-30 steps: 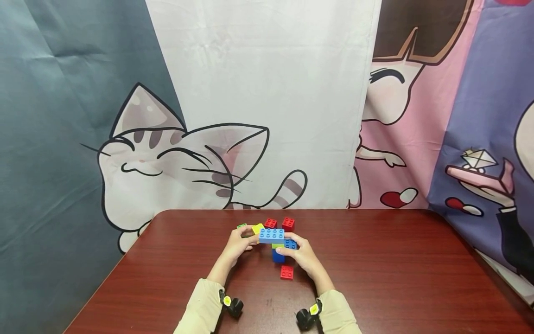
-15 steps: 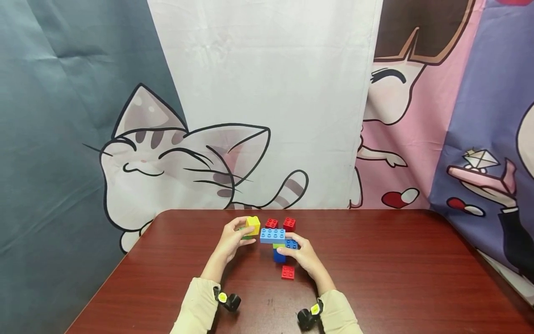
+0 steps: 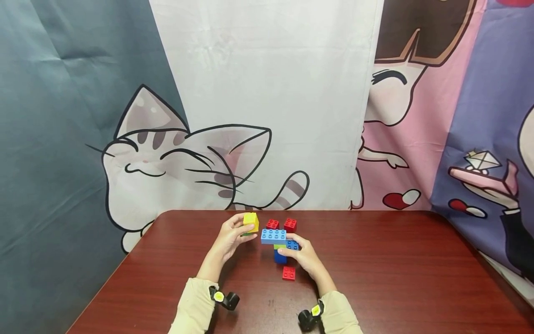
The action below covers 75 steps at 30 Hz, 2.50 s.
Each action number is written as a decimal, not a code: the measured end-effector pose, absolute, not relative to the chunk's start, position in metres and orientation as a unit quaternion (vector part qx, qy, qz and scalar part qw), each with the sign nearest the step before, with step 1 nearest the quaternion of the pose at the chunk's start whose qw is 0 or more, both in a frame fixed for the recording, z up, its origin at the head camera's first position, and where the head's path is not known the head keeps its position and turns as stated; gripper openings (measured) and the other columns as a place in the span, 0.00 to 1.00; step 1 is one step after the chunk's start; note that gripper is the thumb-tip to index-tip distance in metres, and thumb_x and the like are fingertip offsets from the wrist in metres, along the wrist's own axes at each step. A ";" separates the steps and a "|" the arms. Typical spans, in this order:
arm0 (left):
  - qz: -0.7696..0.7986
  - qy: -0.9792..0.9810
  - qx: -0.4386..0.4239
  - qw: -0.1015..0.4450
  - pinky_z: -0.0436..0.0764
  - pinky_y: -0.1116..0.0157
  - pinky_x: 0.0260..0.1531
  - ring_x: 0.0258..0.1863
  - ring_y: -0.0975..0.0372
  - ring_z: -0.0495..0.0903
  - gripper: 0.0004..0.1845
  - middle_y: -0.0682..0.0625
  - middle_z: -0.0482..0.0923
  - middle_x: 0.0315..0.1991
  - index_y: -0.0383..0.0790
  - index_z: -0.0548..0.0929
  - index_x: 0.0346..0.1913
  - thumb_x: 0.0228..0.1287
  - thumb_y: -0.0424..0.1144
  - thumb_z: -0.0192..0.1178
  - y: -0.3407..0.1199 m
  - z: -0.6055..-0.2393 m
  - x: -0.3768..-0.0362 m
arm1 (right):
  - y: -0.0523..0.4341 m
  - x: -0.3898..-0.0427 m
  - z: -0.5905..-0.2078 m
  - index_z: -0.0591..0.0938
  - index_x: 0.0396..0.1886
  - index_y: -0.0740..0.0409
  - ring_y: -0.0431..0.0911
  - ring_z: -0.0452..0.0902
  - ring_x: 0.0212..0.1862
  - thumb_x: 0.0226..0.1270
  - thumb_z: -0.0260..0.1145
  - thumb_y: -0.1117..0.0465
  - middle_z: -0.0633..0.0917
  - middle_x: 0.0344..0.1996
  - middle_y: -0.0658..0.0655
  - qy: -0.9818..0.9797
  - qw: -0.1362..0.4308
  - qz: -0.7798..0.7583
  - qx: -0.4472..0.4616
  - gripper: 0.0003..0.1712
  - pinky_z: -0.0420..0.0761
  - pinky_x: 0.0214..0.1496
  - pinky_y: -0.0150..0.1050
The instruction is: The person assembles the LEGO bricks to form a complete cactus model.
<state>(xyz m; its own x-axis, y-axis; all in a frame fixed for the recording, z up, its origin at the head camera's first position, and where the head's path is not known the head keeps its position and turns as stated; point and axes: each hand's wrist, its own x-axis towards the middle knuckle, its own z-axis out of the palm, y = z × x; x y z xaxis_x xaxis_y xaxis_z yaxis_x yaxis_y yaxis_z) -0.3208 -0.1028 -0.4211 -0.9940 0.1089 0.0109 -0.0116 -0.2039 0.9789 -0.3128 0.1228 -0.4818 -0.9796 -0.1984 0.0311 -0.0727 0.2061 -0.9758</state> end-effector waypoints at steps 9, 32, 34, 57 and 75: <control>0.757 0.646 0.071 0.059 0.79 0.50 0.49 0.39 0.62 0.81 0.23 0.42 0.76 0.48 0.29 0.70 0.57 0.58 0.29 0.60 -0.105 -0.420 -0.321 | 0.122 -0.312 -0.480 0.74 0.58 0.55 0.43 0.76 0.44 0.56 0.68 0.57 0.82 0.48 0.61 0.775 0.054 -0.624 -0.084 0.28 0.73 0.50 0.34; 0.702 0.701 0.113 0.063 0.76 0.47 0.55 0.38 0.64 0.80 0.24 0.45 0.77 0.47 0.40 0.73 0.57 0.58 0.37 0.63 -0.097 -0.422 -0.315 | 0.122 -0.311 -0.483 0.74 0.58 0.57 0.42 0.76 0.44 0.57 0.68 0.58 0.82 0.49 0.61 0.775 0.053 -0.624 -0.088 0.28 0.74 0.49 0.34; 0.700 0.702 0.114 0.062 0.76 0.47 0.55 0.38 0.64 0.80 0.23 0.45 0.76 0.47 0.41 0.73 0.57 0.58 0.38 0.63 -0.096 -0.422 -0.315 | 0.122 -0.312 -0.483 0.74 0.58 0.57 0.42 0.76 0.44 0.57 0.68 0.58 0.82 0.49 0.61 0.776 0.053 -0.623 -0.087 0.28 0.74 0.49 0.34; 0.703 0.695 0.131 0.078 0.83 0.56 0.44 0.35 0.63 0.82 0.24 0.43 0.76 0.47 0.39 0.70 0.59 0.60 0.36 0.62 -0.094 -0.424 -0.319 | 0.122 -0.314 -0.484 0.75 0.57 0.54 0.43 0.76 0.46 0.56 0.69 0.55 0.82 0.50 0.59 0.781 0.052 -0.617 -0.080 0.28 0.72 0.53 0.35; 0.677 0.718 0.152 0.054 0.84 0.56 0.41 0.36 0.62 0.80 0.22 0.40 0.74 0.46 0.38 0.72 0.56 0.58 0.34 0.63 -0.093 -0.420 -0.314 | 0.121 -0.313 -0.482 0.75 0.58 0.53 0.44 0.76 0.47 0.56 0.68 0.53 0.81 0.51 0.59 0.787 0.053 -0.610 -0.079 0.29 0.73 0.56 0.42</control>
<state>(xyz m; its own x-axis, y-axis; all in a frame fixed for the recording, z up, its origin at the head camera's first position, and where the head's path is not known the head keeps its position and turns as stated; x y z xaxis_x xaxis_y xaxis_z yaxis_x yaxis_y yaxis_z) -0.3143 -0.0932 -0.4200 -0.9479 0.2917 0.1278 0.1444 0.0363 0.9888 -0.3132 0.1212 -0.4823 -0.9818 -0.1893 0.0124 -0.0593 0.2441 -0.9679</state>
